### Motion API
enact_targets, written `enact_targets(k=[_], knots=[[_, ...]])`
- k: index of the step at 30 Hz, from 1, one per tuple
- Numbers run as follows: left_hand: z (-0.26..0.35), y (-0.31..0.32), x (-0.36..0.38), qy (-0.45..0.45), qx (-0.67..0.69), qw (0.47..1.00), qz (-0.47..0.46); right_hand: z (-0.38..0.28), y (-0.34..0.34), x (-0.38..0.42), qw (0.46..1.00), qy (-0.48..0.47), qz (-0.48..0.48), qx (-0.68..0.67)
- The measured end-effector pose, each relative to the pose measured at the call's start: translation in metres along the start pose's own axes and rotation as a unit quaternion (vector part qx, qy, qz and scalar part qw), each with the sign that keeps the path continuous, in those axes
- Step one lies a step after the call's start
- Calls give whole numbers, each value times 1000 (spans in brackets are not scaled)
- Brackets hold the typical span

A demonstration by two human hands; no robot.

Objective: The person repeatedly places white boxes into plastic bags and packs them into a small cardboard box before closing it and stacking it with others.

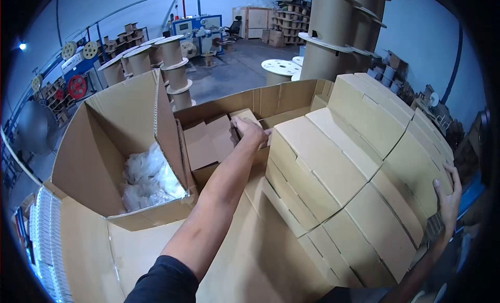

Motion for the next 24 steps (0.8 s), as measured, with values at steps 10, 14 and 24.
enact_targets(k=[10,14,24], knots=[[-12,-20,-22,-6,279,949,149,-6,-2,0,1000,11,0,-17],[-22,-83,16,32,487,812,319,-12,-3,2,999,4,19,37],[-91,-97,332,308,371,688,542,-44,-30,12,911,28,-30,410]])
Point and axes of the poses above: each hand's wrist, its own x-axis away from the middle knuckle, its own y-axis out of the palm, z = x × y, the point moved 4 cm from there along -x, towards the middle knuckle, and after that the axes turned 14 degrees about x, right-handed, at the moved point
